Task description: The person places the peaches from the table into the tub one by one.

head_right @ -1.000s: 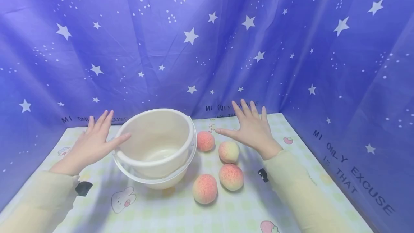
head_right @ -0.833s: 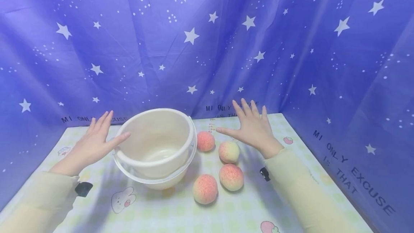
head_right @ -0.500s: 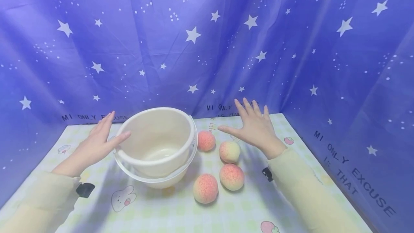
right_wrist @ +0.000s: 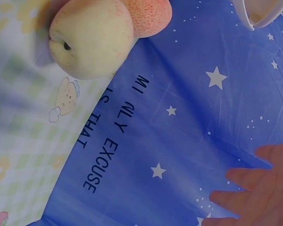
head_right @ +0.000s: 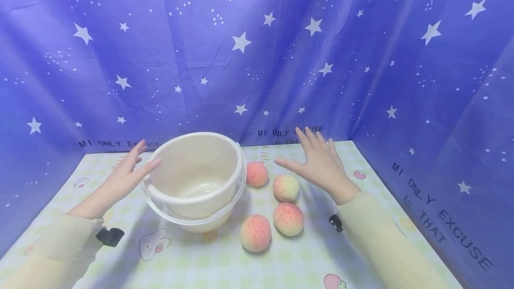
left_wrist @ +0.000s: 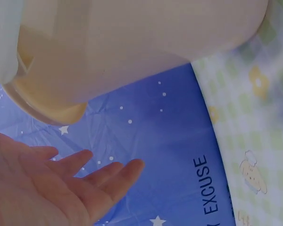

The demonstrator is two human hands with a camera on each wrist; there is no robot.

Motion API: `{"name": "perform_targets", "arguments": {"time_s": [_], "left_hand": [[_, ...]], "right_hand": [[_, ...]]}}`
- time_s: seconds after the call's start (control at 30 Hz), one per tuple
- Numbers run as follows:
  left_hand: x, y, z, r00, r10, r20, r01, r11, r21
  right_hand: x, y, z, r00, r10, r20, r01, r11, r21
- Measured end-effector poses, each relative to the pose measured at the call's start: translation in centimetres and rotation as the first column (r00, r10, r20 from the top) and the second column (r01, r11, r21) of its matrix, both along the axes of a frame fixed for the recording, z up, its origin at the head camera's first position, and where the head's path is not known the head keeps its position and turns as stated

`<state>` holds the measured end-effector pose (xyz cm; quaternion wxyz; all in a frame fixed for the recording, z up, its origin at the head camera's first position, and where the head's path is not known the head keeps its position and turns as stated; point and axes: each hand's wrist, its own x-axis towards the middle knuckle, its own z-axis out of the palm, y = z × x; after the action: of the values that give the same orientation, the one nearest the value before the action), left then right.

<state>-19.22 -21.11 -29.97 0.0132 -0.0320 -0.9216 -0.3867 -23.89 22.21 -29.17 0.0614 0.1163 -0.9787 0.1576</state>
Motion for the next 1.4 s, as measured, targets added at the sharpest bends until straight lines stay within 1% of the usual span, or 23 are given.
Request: {"name": "perform_targets", "arguments": {"time_s": [0.13, 0.27, 0.5, 0.67, 0.87, 1.13, 1.4], "left_hand": [[-0.1, 0.1, -0.3, 1.0, -0.001, 0.001, 0.001, 0.998, 0.063], [-0.2, 0.3, -0.6, 1.0, -0.004, 0.006, 0.004, 0.994, 0.105], [-0.3, 0.4, -0.9, 1.0, 0.008, 0.019, -0.011, 0.986, 0.164], [-0.3, 0.5, -1.1, 0.999, 0.015, 0.036, -0.022, 0.979, 0.204], [-0.4, 0.8, -1.4, 0.999, 0.017, 0.048, -0.028, 0.97, 0.24], [-0.4, 0.8, -1.7, 0.997, 0.018, 0.072, -0.036, 0.966, 0.254], [-0.4, 0.8, -2.1, 0.997, 0.019, 0.069, -0.039, 0.955, 0.293]], "right_hand": [[0.1, 0.2, -0.6, 1.0, 0.004, -0.006, -0.004, 1.0, -0.005], [0.1, 0.4, -1.2, 1.0, 0.001, -0.008, -0.001, 1.0, -0.017], [0.4, 0.4, -2.2, 0.999, -0.047, 0.013, 0.047, 0.998, -0.043], [0.4, 0.3, -2.9, 0.998, -0.062, 0.022, 0.063, 0.996, -0.07], [0.3, 0.2, -3.8, 0.998, -0.054, 0.024, 0.057, 0.993, -0.108], [0.0, 0.1, -5.2, 0.998, -0.05, 0.039, 0.055, 0.988, -0.143], [-0.2, -0.3, -6.3, 0.996, -0.049, 0.069, 0.061, 0.981, -0.183]]}}
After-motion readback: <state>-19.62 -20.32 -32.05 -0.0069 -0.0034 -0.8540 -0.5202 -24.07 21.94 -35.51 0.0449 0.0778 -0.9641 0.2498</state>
